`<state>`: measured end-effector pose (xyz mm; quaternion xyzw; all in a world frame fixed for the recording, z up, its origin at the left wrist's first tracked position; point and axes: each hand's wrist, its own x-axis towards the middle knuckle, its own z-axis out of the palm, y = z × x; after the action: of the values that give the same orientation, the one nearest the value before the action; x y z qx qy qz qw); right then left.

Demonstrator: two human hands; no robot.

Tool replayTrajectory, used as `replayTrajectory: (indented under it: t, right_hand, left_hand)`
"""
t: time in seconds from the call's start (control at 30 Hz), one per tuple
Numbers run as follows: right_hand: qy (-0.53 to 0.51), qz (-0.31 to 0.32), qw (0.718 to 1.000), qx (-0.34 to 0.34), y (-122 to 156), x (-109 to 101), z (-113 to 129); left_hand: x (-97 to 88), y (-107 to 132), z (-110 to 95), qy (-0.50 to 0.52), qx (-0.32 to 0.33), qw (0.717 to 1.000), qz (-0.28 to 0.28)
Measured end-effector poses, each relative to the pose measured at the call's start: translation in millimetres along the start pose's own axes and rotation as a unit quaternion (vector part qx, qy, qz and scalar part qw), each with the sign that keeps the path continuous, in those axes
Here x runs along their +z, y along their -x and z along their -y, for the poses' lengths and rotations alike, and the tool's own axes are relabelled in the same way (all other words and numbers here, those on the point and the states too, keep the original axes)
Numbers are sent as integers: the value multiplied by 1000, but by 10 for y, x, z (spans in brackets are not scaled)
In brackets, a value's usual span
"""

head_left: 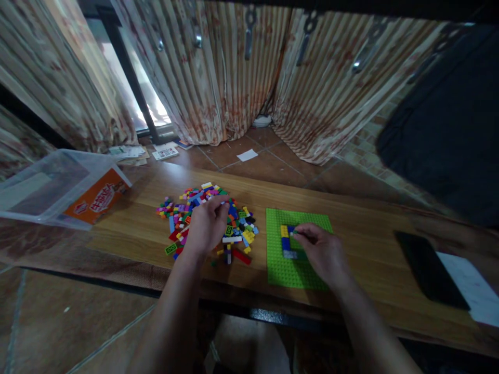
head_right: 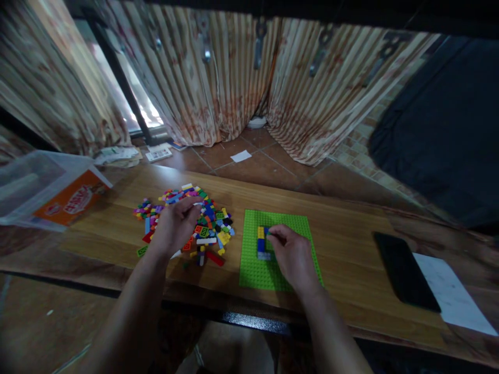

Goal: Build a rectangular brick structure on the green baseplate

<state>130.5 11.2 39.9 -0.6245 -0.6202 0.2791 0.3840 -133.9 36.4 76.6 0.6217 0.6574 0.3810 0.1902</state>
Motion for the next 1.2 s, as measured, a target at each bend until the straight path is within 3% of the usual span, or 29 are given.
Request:
replayTrajectory:
  t: [0.33,0.87,1.2]
  right_hand:
    - [98,23,991,-89,-83,12,-57]
    - [82,26,993,-86,-117,21,-158]
    - [151,40,981,-113,-102,21,-105]
  left_hand:
    - [21,-1,-27,-2,-2,1000,10]
    - [4,-9,16,-5,0,1000,8]
    - [5,-17,12,-16,-4,1000,3]
